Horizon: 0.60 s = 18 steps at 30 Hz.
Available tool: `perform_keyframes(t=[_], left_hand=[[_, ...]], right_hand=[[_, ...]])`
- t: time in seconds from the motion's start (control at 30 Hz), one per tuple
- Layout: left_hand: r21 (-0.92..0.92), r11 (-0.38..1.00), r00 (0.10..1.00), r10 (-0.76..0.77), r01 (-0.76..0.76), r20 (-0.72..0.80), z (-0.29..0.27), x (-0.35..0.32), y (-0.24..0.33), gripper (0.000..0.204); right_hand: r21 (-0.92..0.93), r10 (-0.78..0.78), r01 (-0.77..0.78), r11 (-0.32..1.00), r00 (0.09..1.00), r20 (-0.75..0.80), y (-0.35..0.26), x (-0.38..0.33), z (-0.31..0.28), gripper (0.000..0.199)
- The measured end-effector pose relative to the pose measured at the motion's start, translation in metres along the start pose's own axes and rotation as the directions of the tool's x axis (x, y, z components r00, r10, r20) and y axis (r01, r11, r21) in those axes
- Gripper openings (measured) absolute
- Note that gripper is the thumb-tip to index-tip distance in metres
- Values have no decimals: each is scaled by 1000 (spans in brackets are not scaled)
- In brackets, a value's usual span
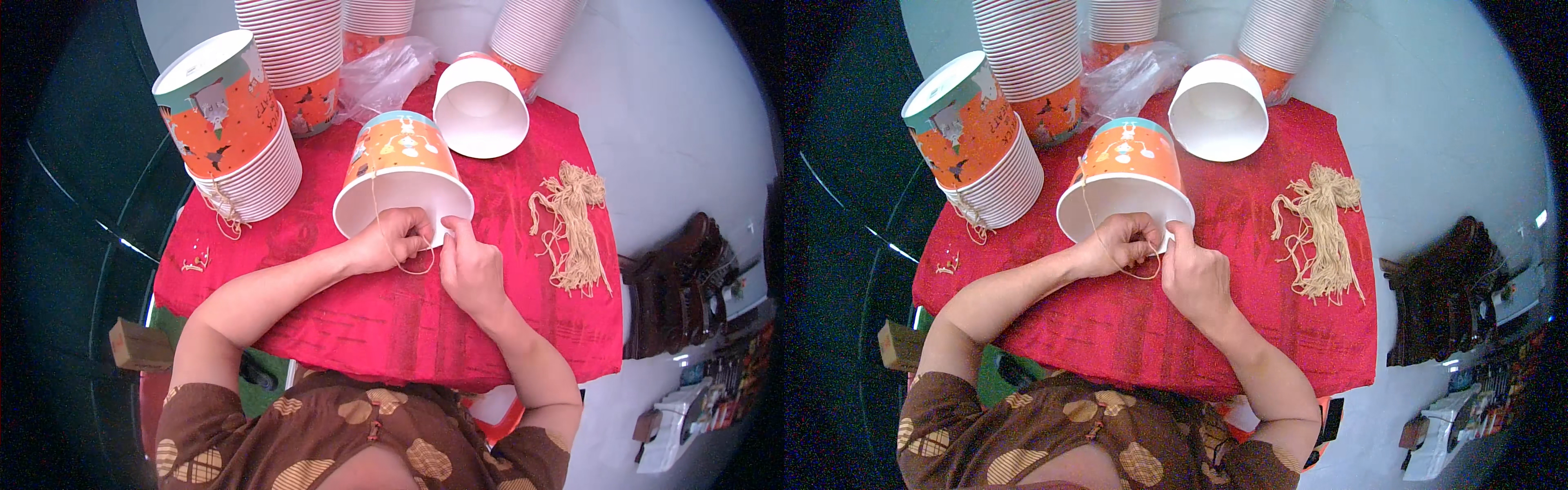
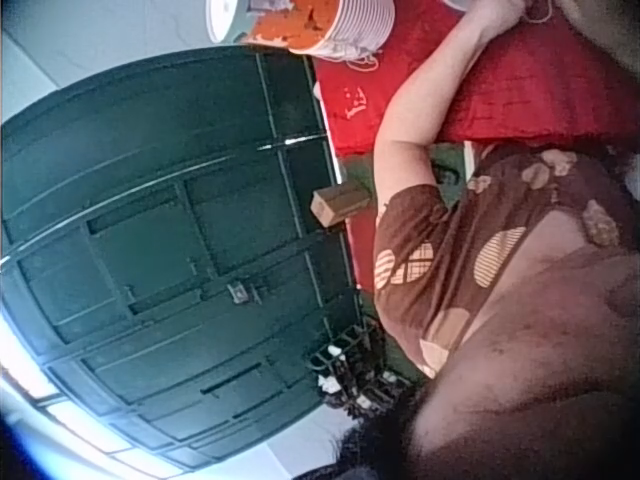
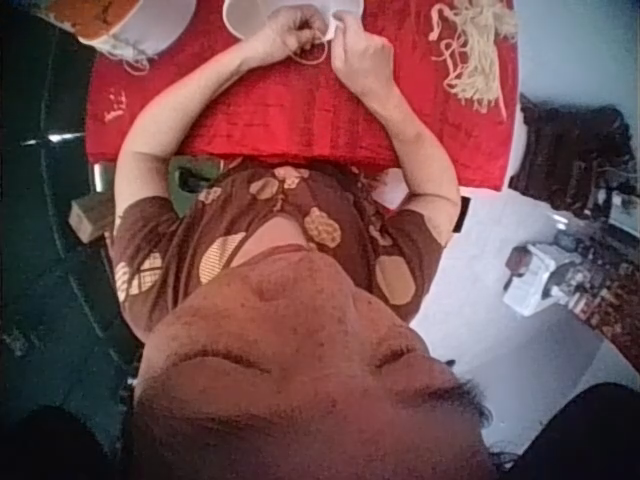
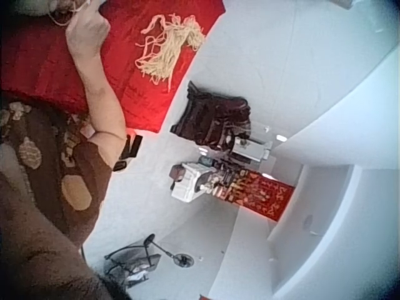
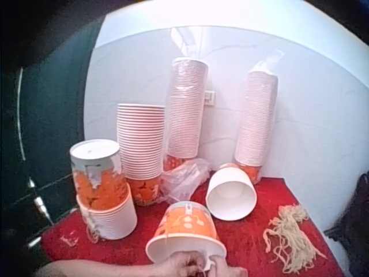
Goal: Assembling decorative paper buckets by threading and knotting string handles through pre-punched holes.
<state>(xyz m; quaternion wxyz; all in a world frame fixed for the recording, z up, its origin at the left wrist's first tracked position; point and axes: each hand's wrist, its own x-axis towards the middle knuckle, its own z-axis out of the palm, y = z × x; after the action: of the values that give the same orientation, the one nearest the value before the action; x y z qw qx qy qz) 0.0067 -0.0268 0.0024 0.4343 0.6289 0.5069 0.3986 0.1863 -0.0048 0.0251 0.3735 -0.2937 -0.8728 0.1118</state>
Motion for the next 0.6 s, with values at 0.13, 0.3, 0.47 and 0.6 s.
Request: perform_keyframes(t=[0.13, 0.3, 0.47, 0.6], left_hand=[[-30, 999, 1000, 28, -28, -6, 1, -1, -3, 2], [31, 997, 997, 77, -77, -18, 0, -2, -5, 2], [35, 999, 1000, 25, -26, 19, 0, -2, -3, 4], [109, 989, 994, 102, -98, -37, 1, -1, -4, 6]], right_hand=[[-68, 75, -68, 995, 991, 109, 11, -3, 10, 27], [-31, 62, -58, 998, 987, 149, 13, -2, 13, 28], [11, 68, -70, 997, 988, 142, 20, -3, 18, 15], [22, 79, -82, 996, 989, 129, 23, -3, 19, 7]])
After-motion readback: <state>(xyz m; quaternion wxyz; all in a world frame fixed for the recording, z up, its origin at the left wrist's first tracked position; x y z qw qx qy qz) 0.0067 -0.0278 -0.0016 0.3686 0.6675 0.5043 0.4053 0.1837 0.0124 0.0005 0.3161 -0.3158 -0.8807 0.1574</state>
